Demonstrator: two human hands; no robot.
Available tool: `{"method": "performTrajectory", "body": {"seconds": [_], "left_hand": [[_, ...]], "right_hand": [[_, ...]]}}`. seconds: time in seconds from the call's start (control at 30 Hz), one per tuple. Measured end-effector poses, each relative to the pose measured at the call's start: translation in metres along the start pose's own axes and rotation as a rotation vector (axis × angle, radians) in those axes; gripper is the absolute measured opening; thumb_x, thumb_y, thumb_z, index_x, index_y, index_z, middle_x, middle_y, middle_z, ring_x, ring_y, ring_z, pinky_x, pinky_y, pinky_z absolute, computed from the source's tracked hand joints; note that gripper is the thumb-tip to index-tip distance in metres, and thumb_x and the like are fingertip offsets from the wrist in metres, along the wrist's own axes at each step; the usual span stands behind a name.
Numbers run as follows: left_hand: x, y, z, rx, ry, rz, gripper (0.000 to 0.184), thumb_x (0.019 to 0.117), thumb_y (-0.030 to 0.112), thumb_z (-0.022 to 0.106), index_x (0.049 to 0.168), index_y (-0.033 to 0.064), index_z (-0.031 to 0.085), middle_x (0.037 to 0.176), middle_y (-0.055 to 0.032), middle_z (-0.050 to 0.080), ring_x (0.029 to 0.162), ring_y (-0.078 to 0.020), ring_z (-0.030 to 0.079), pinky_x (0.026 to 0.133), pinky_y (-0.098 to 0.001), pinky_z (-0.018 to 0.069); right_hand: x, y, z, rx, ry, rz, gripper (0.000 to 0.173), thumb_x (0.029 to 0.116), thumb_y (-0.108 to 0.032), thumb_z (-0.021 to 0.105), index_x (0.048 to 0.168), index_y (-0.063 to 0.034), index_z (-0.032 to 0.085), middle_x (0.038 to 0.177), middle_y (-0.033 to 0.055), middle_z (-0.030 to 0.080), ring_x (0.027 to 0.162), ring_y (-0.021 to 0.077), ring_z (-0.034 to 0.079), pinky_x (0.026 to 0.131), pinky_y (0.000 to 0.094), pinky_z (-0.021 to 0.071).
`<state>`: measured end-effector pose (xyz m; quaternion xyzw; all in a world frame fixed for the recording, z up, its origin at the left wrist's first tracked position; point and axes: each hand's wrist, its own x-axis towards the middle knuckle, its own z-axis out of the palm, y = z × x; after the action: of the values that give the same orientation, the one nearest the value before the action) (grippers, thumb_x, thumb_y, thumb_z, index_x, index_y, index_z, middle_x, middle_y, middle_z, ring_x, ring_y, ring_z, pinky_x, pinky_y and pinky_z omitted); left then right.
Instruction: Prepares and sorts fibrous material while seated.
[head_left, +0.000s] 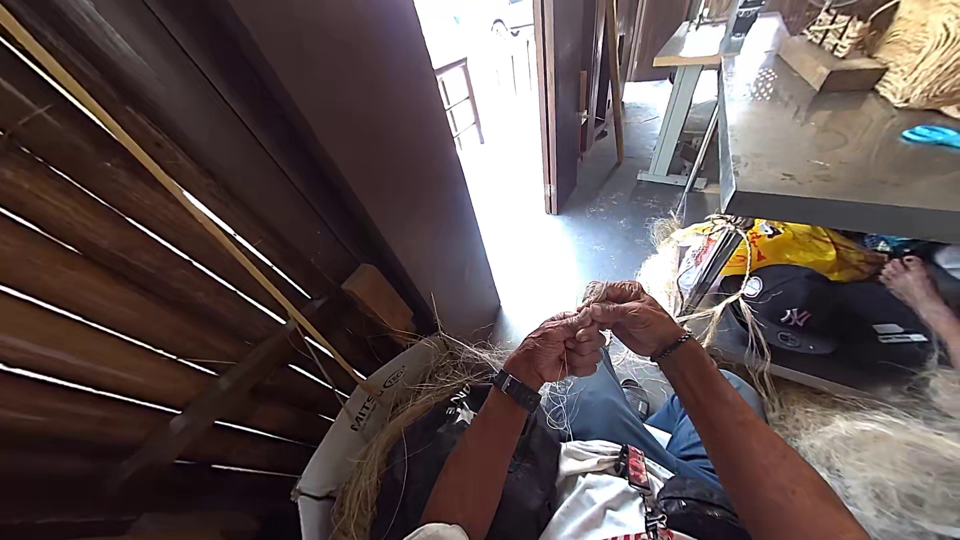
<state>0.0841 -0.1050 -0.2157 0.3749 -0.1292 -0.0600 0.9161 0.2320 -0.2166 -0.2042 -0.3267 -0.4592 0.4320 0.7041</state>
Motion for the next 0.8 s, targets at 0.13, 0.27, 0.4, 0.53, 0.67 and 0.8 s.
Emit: {"method": "performTrajectory", "body": {"seconds": [0.13,0.27,0.4,0.53,0.67,0.8], "left_hand": [[-0.006,0.004,0.000,-0.039,-0.121,0.023,0.026,0.0962,0.038,0.071,0.078,0.0216,0.061,0.061,0.0108,0.051,0.048,-0.0005,0.045,0.043,-0.0167,0.0349],[-0.012,0.008,0.002,-0.038,-0.194,0.049,0.026,0.0959,0.037,0.071,0.079,0.0213,0.060,0.064,0.0102,0.054,0.049,-0.0006,0.049,0.044,-0.0165,0.0379],[-0.017,0.008,0.005,-0.073,-0.228,0.068,0.022,0.0973,0.035,0.070,0.083,0.0201,0.062,0.064,0.0098,0.055,0.050,-0.0012,0.051,0.044,-0.0166,0.0398],[-0.017,0.006,0.006,-0.070,-0.241,0.038,0.025,0.0965,0.034,0.071,0.078,0.0211,0.061,0.062,0.0102,0.053,0.048,-0.0009,0.049,0.042,-0.0162,0.0371],[-0.017,-0.004,0.009,-0.105,-0.264,0.003,0.021,0.0962,0.034,0.071,0.082,0.0224,0.059,0.063,0.0103,0.053,0.049,-0.0013,0.050,0.043,-0.0163,0.0382],[-0.018,-0.010,0.012,-0.165,-0.297,-0.025,0.018,0.0961,0.032,0.071,0.087,0.0235,0.058,0.067,0.0102,0.055,0.053,-0.0011,0.052,0.046,-0.0160,0.0400]], "right_hand": [[0.006,-0.004,0.013,-0.010,-0.101,-0.071,0.004,0.0894,-0.008,0.074,0.086,-0.0079,0.077,0.086,0.0030,0.074,0.076,0.0087,0.069,0.071,0.0256,0.0587],[0.010,-0.009,0.027,-0.031,-0.161,-0.094,0.007,0.0922,-0.007,0.071,0.087,-0.0075,0.076,0.086,0.0015,0.072,0.075,0.0067,0.067,0.070,0.0237,0.0576],[0.014,-0.014,0.030,-0.104,-0.230,-0.072,0.008,0.0926,-0.011,0.073,0.099,-0.0079,0.074,0.090,-0.0004,0.071,0.076,0.0054,0.066,0.069,0.0221,0.0561],[0.014,-0.017,0.018,-0.164,-0.322,0.100,0.060,0.0858,-0.022,0.079,0.140,-0.0032,0.060,0.100,0.0022,0.070,0.076,0.0054,0.065,0.067,0.0220,0.0564],[0.015,-0.024,0.013,-0.127,-0.462,0.152,0.040,0.0865,-0.015,0.079,0.124,-0.0038,0.071,0.100,0.0031,0.074,0.081,0.0063,0.069,0.072,0.0232,0.0587],[0.012,-0.028,0.015,-0.087,-0.563,0.089,0.015,0.0905,-0.008,0.074,0.105,-0.0063,0.077,0.099,0.0035,0.075,0.086,0.0084,0.070,0.075,0.0245,0.0586]]}}
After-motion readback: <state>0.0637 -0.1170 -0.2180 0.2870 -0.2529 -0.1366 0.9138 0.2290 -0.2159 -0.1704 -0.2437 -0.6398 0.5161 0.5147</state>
